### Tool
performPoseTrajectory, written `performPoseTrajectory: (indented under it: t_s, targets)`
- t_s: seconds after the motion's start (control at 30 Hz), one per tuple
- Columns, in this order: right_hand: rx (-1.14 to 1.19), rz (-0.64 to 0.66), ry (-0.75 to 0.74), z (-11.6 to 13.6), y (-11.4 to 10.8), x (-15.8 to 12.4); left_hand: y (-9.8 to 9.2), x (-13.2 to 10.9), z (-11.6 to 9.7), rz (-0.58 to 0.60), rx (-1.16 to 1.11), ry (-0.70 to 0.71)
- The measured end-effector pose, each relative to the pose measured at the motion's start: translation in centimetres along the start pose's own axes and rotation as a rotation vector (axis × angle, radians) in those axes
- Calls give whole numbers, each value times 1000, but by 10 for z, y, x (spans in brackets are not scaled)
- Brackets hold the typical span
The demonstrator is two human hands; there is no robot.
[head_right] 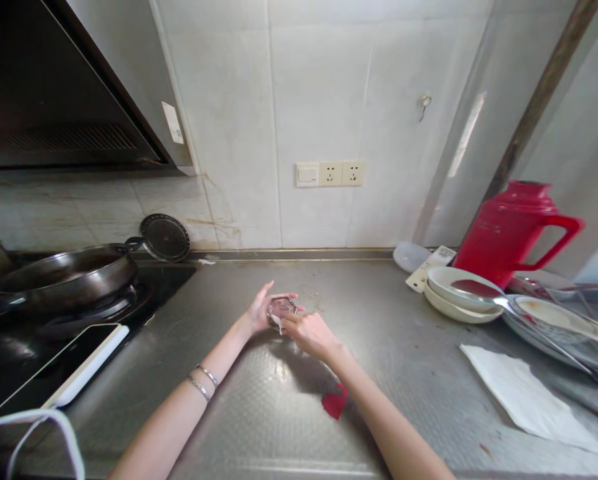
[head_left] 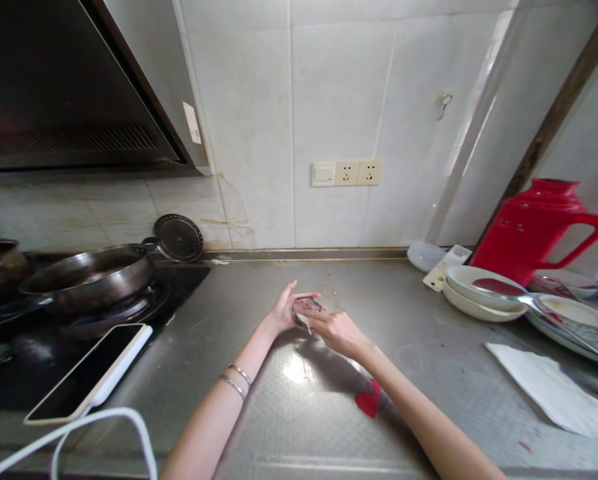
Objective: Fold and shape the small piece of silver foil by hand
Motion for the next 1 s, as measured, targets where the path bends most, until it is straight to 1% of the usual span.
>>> performPoseTrajectory:
  t_s: [0.1,0.17,0.23,0.33,0.47,0.6,0.67,0.73,0.87,1.0]
  targets:
    - [34,33,10,-4,2,-1,-8,4,9,-83,20,-71]
    - [64,48,42,-11,2,-2,-13,9,13,-164,9,-49]
    - [90,25,82,-19,-2,-4,-14,14,13,-227,-28,23]
    - [109,-24,121,-28,-6,-5,-12,17,7,-286,-78,162]
    - [127,-65,151,-26,-5,-3,-7,12,-6,-339,-118,325]
    - [273,-172,204,-16,-3,1,-3,4,-15,-373,-167,454]
    - [351,-219,221,-11,-1,3,-2,2,-16,-392,-196,502]
    - [372,-258,235,-10,1,3,-2,1,-14,-397,-206,529]
    - [250,-280,271,-13,2,0,4,2,-11,-374,-186,549]
    - [91,-238,264,-18,0,-3,15,3,-11,-281,-203,500]
Point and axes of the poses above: each hand's wrist, its own x-axis towards the middle knuckle, its own y-axis out of the palm, z = x × y, the point moved 8 cm from there along x, towards the middle knuckle
